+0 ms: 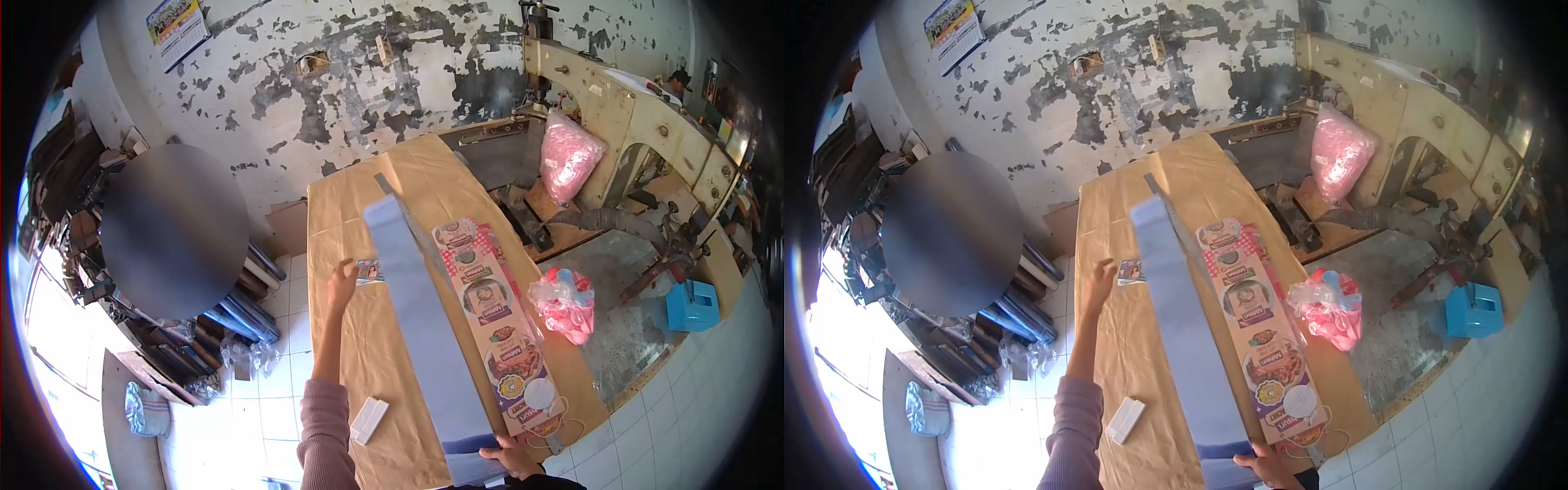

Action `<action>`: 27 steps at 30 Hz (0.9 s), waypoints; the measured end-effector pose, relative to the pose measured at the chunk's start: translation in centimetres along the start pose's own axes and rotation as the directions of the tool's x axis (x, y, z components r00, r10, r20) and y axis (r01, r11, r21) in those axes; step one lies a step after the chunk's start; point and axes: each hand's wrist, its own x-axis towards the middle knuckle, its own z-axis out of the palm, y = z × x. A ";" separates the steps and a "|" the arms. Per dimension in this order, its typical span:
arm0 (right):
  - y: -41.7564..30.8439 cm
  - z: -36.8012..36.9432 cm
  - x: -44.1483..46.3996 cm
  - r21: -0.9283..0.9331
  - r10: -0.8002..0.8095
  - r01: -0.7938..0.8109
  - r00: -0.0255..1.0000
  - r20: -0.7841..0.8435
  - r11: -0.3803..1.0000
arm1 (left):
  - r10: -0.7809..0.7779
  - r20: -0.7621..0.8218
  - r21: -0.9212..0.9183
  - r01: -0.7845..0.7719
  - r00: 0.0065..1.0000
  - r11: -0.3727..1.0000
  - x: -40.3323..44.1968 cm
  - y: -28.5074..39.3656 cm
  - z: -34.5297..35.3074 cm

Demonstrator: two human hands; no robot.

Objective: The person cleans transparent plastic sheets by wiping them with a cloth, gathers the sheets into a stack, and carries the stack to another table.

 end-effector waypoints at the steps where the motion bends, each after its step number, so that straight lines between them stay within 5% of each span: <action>1: -0.2 0.1 0.2 -0.013 -0.004 0.004 1.000 0.002 1.000 | 0.068 0.043 0.029 -0.069 0.997 0.997 -1.1 -0.4 0.7; 8: -0.1 0.7 2.0 -0.096 0.064 -0.060 0.997 0.038 0.994 | 0.386 0.190 -0.036 -0.386 0.903 0.922 -12.6 6.4 3.1; 10: -1.4 0.9 1.2 -0.434 -0.065 0.074 0.997 0.035 0.898 | 0.423 0.263 -0.038 -0.429 0.867 0.903 -16.8 8.6 3.4; 12: -0.8 0.6 1.8 -0.756 -0.162 0.195 0.980 0.118 0.625 | 0.393 0.344 -0.060 -0.398 0.853 0.915 -20.6 10.3 3.6; 15: 2.5 -0.3 0.6 -0.611 -0.648 0.565 0.754 0.108 0.555 | 0.374 0.353 0.019 -0.406 0.858 0.914 -25.1 9.9 4.7; 18: -1.1 -5.1 -5.0 -0.559 -0.415 0.573 0.819 0.395 0.599 | 0.301 0.297 0.104 -0.344 0.906 0.933 -29.3 10.3 5.5; 23: 1.6 -15.6 -11.6 -0.422 -0.378 0.531 0.837 0.397 0.734 | 0.197 0.134 0.083 -0.209 0.971 0.974 -37.8 19.8 6.8; 26: 4.5 -23.0 -15.4 -0.505 -0.356 0.467 0.883 0.306 0.726 | 0.164 0.060 -0.181 -0.151 0.985 0.972 -43.1 27.6 11.1; 27: 4.1 -25.3 -17.6 -0.499 -0.303 0.420 0.905 0.300 0.758 | 0.043 0.127 -0.316 -0.001 0.991 0.949 -44.7 31.4 12.6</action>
